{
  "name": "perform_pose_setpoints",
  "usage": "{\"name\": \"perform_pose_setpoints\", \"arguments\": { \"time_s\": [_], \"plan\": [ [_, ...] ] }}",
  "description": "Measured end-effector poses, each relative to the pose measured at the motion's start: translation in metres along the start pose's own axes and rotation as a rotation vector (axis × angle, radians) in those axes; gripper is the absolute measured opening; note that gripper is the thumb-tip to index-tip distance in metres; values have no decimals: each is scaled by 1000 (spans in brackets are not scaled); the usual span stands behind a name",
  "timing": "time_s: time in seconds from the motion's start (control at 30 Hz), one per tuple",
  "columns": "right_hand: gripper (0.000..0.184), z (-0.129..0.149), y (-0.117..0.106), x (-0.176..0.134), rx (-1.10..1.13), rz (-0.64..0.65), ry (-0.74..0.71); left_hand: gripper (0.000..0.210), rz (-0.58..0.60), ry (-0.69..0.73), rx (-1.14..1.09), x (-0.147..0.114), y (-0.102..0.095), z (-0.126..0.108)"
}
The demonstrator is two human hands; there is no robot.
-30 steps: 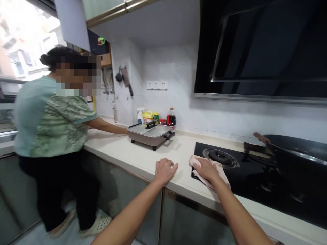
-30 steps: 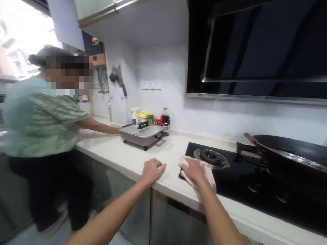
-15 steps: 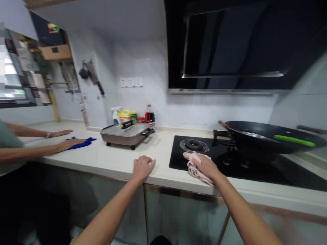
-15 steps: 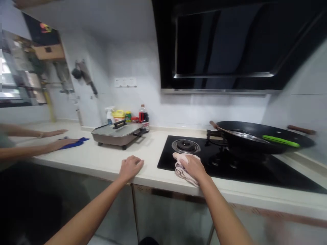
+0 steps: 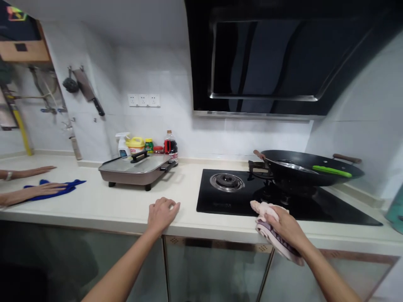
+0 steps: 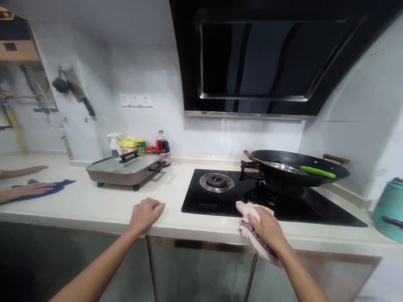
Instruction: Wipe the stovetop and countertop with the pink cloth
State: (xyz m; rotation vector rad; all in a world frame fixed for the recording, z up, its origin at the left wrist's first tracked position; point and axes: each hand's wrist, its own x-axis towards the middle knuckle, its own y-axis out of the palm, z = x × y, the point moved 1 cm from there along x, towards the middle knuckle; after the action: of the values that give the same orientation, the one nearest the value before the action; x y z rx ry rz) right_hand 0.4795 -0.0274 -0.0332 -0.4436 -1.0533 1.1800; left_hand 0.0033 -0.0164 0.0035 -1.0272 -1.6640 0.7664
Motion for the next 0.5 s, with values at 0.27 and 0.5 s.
{"name": "perform_pose_setpoints", "arguments": {
  "time_s": [0.27,0.5],
  "plan": [
    [34,81,41,49,150,156,-154,36,-53,34,-17,-3,5,2],
    [48,171,105,141,8,185,-210,33,-84,16,-34,-5,7,2]
  ]
}}
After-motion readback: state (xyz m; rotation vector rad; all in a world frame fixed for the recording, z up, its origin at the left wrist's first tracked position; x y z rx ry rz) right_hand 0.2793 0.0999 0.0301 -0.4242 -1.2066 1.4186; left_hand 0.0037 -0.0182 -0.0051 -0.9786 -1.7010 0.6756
